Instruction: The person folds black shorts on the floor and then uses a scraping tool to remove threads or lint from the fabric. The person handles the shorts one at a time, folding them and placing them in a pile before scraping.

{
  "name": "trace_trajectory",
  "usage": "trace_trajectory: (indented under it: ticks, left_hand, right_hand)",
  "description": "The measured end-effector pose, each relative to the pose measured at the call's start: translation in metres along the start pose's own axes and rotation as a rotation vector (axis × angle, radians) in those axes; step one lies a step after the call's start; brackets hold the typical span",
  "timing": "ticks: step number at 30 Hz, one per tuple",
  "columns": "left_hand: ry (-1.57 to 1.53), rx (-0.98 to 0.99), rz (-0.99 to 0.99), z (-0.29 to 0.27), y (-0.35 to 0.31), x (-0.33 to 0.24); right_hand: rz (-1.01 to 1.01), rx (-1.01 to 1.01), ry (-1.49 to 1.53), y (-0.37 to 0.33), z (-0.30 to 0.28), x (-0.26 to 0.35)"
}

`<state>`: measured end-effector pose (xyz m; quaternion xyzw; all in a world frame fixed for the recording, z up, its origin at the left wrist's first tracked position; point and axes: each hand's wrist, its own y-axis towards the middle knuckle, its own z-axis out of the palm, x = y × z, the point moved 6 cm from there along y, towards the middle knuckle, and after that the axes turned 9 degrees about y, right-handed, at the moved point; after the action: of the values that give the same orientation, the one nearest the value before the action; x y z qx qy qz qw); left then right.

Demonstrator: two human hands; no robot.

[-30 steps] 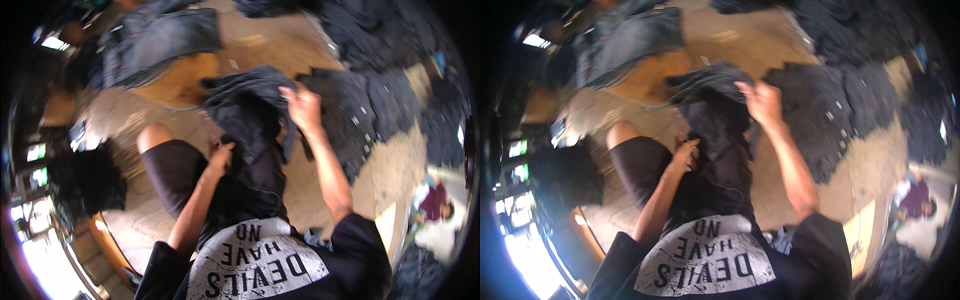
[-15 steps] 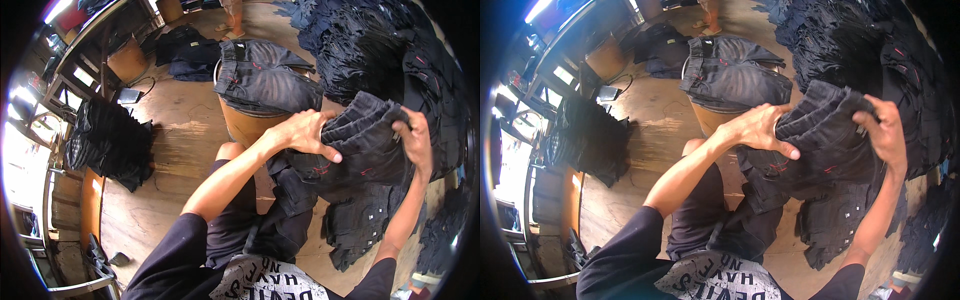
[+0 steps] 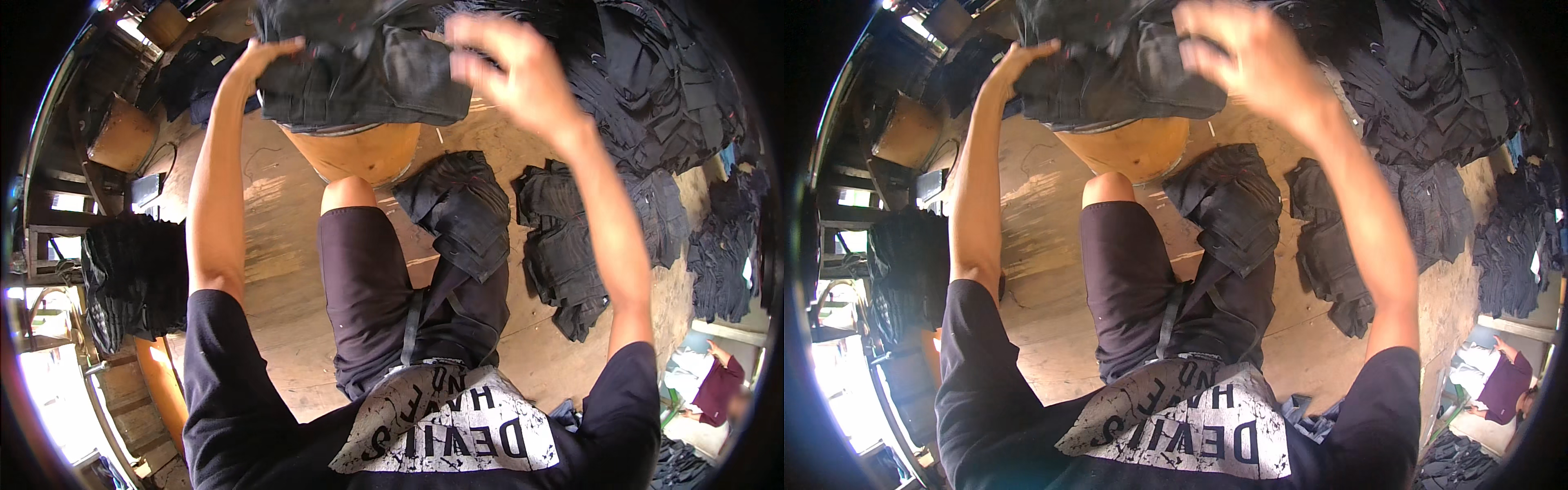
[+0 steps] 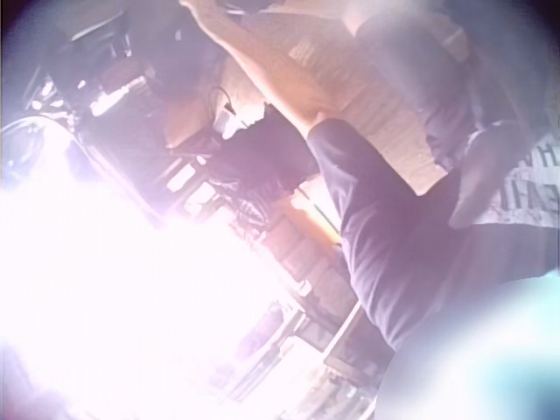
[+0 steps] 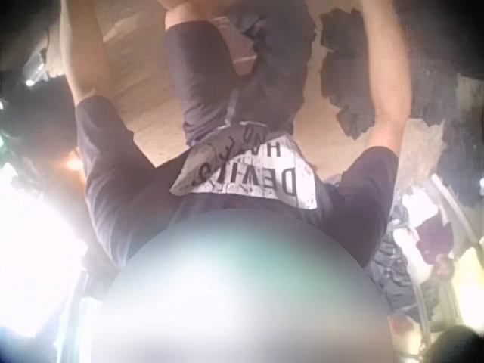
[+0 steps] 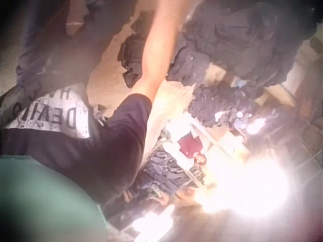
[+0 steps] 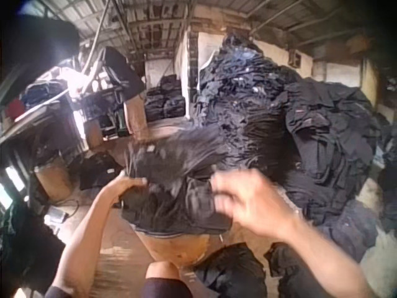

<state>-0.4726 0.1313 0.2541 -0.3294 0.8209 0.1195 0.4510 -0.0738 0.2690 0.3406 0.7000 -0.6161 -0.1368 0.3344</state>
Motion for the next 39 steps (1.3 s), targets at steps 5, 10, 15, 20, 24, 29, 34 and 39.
trace_trajectory:
  ticks: [5, 10, 15, 20, 24, 29, 34, 39]
  left_hand:
    - [0.034, -0.266, 0.057, 0.006, 0.021, 0.056]
    - [0.358, -0.384, 0.165, -0.018, 0.025, 0.038]
    - [0.577, -0.374, 0.396, -0.011, -0.039, -0.003]
    - [0.534, -0.639, 0.843, 0.057, -0.158, -0.063]
    - [0.424, -0.186, 0.955, 0.145, -0.225, -0.073]
    - [-0.092, 0.205, 0.401, 0.217, -0.206, -0.034]
    - [-0.447, 0.361, 0.136, 0.278, -0.176, -0.006]
    - [-0.77, 0.216, 0.453, 0.312, -0.178, -0.033]
  right_hand:
    - [1.037, 0.422, 0.189, -0.269, 0.13, -0.043]
    - [2.31, -0.637, 0.697, -0.472, 0.182, -0.045]
    - [2.104, -0.615, 0.98, -0.491, 0.246, -0.09]
    - [1.952, -0.766, 0.34, -0.466, 0.218, -0.123]
    - [1.167, -0.622, 0.23, -0.35, 0.12, -0.113]
    - [0.786, -0.303, 0.365, -0.245, 0.0, -0.048]
    - [0.535, -0.2, 0.386, -0.186, -0.136, 0.009]
    - [0.442, -0.173, 0.606, -0.148, -0.209, 0.044]
